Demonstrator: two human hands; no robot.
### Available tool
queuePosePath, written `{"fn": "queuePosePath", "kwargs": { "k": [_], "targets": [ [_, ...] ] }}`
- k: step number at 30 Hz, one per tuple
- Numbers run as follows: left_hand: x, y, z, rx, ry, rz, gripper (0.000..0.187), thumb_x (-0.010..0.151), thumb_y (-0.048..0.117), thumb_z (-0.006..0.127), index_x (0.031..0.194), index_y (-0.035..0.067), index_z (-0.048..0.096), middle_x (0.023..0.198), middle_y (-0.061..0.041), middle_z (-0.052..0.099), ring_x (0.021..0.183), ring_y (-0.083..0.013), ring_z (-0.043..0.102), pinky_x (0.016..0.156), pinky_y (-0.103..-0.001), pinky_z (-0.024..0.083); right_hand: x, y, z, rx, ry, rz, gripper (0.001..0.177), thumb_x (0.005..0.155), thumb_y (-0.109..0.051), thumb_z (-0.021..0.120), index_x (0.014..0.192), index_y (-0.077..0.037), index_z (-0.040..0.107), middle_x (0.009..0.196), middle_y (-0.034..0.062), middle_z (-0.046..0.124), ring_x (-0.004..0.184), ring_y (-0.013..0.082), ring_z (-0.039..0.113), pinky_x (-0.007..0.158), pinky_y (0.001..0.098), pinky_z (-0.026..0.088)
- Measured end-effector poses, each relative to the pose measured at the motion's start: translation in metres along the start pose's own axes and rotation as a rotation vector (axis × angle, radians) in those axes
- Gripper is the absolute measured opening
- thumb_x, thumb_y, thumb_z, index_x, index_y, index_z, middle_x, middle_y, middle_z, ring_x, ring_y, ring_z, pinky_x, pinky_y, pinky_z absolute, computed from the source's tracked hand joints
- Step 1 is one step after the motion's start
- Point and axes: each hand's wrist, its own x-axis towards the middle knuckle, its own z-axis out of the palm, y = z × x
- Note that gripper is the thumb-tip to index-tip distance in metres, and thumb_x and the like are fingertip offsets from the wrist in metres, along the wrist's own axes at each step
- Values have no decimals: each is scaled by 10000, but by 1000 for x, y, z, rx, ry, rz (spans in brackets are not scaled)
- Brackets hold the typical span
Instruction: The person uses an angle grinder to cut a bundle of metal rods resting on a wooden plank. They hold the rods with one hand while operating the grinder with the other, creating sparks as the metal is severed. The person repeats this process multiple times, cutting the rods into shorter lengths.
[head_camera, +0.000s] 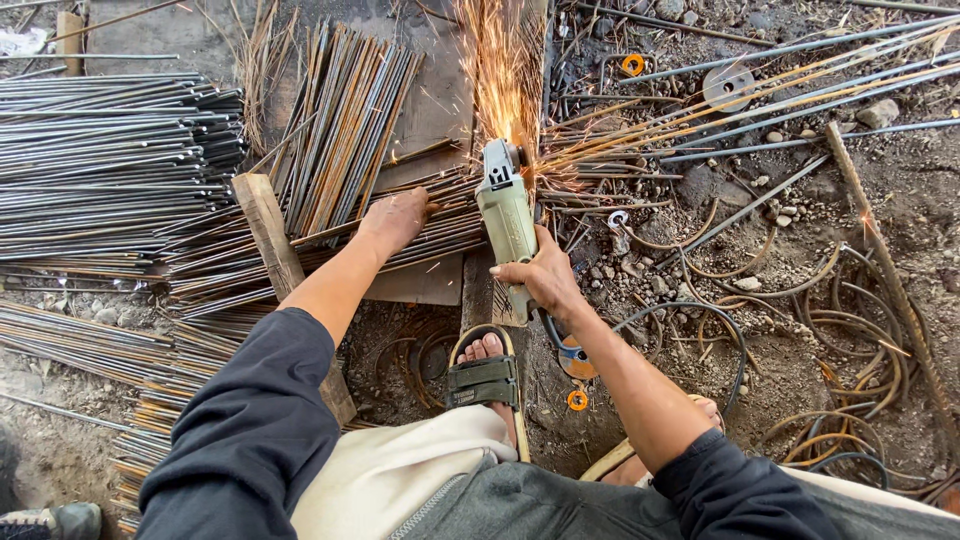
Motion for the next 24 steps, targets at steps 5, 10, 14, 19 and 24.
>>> {"fn": "queuePosePath", "kwargs": {
  "k": [5, 10, 14, 19, 24],
  "targets": [
    [11, -8, 10, -12, -1, 11, 231, 928, 278, 436, 996, 70, 508, 914, -224, 647, 926, -442, 634, 795, -534, 501, 2, -14, 1, 7, 3, -3, 971, 491, -411, 818, 1339, -124, 440, 1017, 243, 606, 1030, 413, 575, 902, 437, 411],
    [11, -9, 10, -10, -4, 14, 218, 914, 260, 432, 1004, 77, 509, 909, -212, 649, 921, -435, 637, 788, -534, 500, 19, -3, 4, 1, 11, -18, 981, 489, -427, 826, 1342, -133, 442, 1016, 236, 614, 1019, 410, 582, 896, 441, 413],
    [9, -7, 7, 9, -6, 20, 204, 902, 237, 433, 1009, 79, 504, 914, -215, 647, 924, -427, 640, 790, -531, 504, 15, -11, 3, -17, 8, -9, 971, 499, -428, 817, 1349, -153, 434, 1034, 213, 610, 1042, 386, 579, 900, 430, 413],
    [13, -10, 11, -5, 1, 34, 198, 891, 227, 428, 990, 74, 504, 896, -225, 647, 910, -432, 641, 774, -534, 504, 1, -16, 0, 19, 10, -7, 963, 496, -412, 820, 1339, -136, 445, 1034, 235, 604, 1040, 407, 572, 910, 435, 412],
    [28, -19, 30, 24, 13, 37, 193, 903, 217, 410, 995, 69, 493, 887, -217, 654, 897, -418, 652, 772, -516, 510, -1, 2, -2, 1, -10, -5, 960, 487, -400, 826, 1329, -124, 458, 1044, 240, 589, 1051, 404, 567, 917, 439, 409]
  ]
}}
